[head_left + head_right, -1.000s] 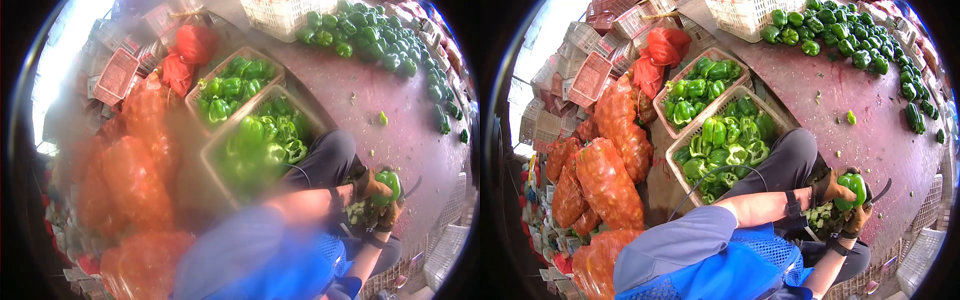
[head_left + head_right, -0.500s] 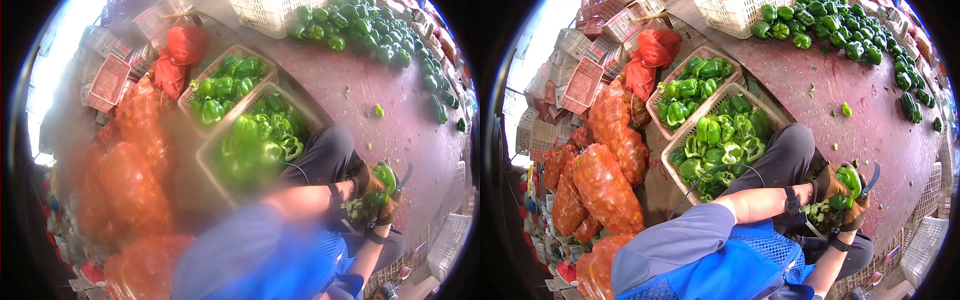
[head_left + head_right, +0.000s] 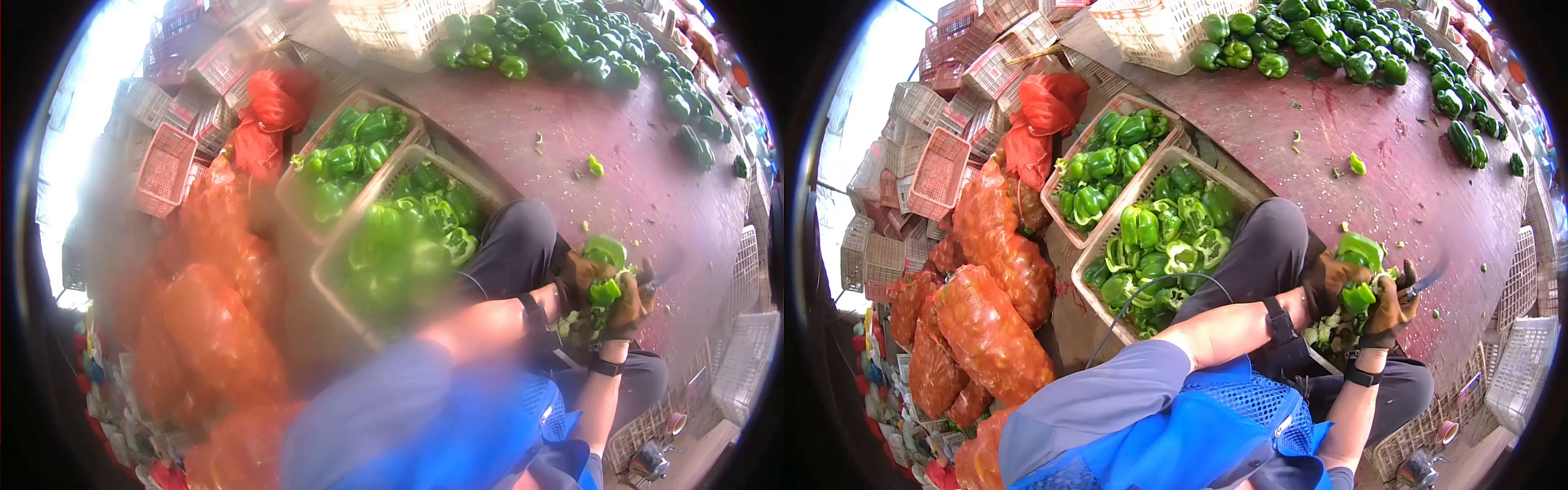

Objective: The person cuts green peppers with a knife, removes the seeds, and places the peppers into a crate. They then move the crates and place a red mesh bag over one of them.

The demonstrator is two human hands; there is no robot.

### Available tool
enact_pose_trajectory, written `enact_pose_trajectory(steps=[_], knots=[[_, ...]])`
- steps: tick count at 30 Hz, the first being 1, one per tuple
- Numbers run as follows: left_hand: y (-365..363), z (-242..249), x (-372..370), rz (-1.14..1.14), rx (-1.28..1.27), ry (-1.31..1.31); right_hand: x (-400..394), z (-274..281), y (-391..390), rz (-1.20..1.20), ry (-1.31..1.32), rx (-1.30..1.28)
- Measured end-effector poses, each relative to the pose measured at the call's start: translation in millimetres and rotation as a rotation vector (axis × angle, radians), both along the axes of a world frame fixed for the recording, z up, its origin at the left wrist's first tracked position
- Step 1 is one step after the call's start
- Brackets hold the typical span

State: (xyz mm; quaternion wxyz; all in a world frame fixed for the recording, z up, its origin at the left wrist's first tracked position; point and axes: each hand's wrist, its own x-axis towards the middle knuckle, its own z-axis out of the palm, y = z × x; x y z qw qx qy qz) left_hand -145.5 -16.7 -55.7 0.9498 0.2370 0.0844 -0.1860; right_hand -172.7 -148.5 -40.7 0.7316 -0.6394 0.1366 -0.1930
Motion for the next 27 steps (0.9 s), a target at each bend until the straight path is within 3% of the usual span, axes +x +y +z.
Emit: enact_pose_trajectory(steps=[1,4,5,7,10,11,12,13,14,15,16,18,19,20,21,22,24,27], knots=[[9,8,2,-0.045,-0.073,0.042,-1,4,-1,-0.01,0.014,0.071],[31,4,29,0.078,0.101,-0.23,-2,-7,-14,0.075,-0.017,0.131],[60,38,35,0.185,0.184,-0.372,-5,-10,-20,0.144,0.021,0.149],[115,82,55,0.308,0.25,-0.42,-15,6,-17,0.23,0.165,0.084],[189,94,81,0.586,0.96,-0.716,-18,5,-11,0.244,0.191,-0.015],[213,74,93,0.64,1.046,-0.682,-20,12,-9,0.235,0.242,-0.036],[241,54,98,0.586,1.414,-0.714,-21,14,-10,0.245,0.25,-0.038],[260,29,99,0.378,1.561,-0.639,-20,15,-10,0.255,0.256,-0.04],[266,6,93,0.247,1.901,-0.643,-22,14,-11,0.267,0.268,-0.042],[276,-17,84,-0.087,1.951,-0.589,-22,11,-13,0.266,0.263,-0.055],[287,-76,78,-0.243,2.218,-0.779,-22,6,-16,0.263,0.255,-0.068],[262,-97,59,-0.807,2.368,-0.581,-21,1,-19,0.258,0.259,-0.092],[246,-102,49,-0.63,2.331,-0.667,-21,1,-20,0.254,0.271,-0.099],[235,-85,46,-0.744,2.365,-0.627,-24,0,-18,0.246,0.291,-0.102],[239,-110,43,-0.674,2.454,-0.699,-26,16,-13,0.27,0.381,0.035],[240,-132,47,-0.57,2.547,-0.782,-24,8,-10,0.233,0.273,-0.053],[238,-115,48,-0.675,2.527,-0.704,-23,6,-15,0.319,0.37,-0.126],[252,-130,55,-0.684,2.407,-0.722,-26,1,-19,0.458,0.481,-0.198]])
